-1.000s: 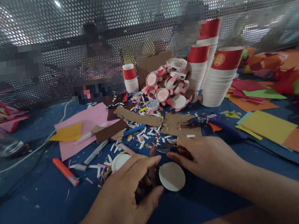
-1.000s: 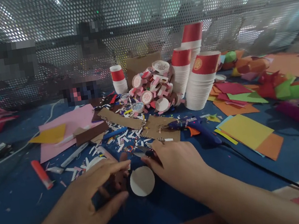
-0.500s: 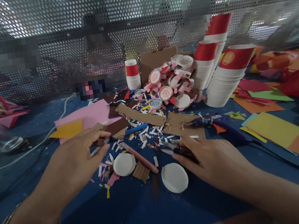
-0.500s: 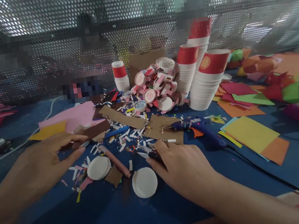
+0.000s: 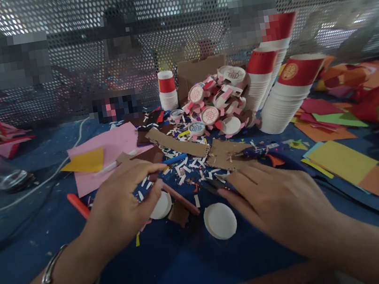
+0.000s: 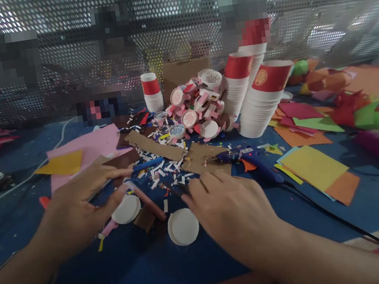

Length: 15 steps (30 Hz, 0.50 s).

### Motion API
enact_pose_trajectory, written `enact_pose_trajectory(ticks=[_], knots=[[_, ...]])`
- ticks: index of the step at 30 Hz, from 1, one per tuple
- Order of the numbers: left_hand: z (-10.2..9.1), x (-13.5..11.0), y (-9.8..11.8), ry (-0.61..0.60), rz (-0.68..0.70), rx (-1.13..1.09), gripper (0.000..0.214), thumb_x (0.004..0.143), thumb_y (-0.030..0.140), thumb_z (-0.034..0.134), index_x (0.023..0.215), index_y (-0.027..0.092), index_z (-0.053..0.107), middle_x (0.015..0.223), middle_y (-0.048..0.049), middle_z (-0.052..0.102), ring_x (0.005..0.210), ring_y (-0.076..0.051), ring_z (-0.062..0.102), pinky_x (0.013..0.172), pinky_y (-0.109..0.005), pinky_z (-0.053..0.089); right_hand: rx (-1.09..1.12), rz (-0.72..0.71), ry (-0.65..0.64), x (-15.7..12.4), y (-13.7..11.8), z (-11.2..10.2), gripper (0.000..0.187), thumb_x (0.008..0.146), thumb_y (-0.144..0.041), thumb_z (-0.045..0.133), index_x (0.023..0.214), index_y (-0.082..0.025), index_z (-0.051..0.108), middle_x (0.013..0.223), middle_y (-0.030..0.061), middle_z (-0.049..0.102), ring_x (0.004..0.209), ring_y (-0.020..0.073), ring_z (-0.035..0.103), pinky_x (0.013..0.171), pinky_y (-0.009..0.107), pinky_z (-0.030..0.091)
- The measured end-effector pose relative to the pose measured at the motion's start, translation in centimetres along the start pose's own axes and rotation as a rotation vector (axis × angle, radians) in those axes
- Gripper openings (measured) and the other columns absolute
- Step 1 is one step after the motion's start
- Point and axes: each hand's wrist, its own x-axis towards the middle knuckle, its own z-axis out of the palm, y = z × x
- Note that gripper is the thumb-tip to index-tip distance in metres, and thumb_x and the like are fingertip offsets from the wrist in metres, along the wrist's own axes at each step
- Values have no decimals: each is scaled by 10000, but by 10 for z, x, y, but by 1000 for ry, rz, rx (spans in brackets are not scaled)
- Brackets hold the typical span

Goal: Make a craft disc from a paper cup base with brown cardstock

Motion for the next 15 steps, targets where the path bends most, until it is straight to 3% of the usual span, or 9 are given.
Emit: enact_pose_trajectory(ticks=[5, 10, 15], knots=[[-2, 1, -9, 67, -67, -17, 248, 964, 313, 608, 1179, 234, 704, 1242, -77, 729, 1173, -283, 664, 1011, -433, 496, 241, -163, -274, 33, -21, -6, 176, 961, -309, 626, 852, -183, 684, 807, 62, 736, 746, 258, 706, 556, 344, 350], [-3, 1, -11, 30, -92, -42, 277, 975, 351, 602, 1206, 232, 699, 1261, -71, 737, 1187, -274, 665, 1030, -434, 502, 234, -156, -466, 61, -34, 7, 92, 918, -202, 644, 952, -145, 707, 904, 102, 764, 812, 255, 716, 580, 328, 408], [-4, 2, -14, 28, -99, -54, 277, 976, 343, 604, 1216, 232, 687, 1280, -66, 733, 1227, -276, 647, 1056, -444, 493, 234, -110, -483, 67, -33, 11, 122, 894, -196, 601, 951, -147, 697, 892, 104, 760, 825, 263, 716, 580, 331, 401]])
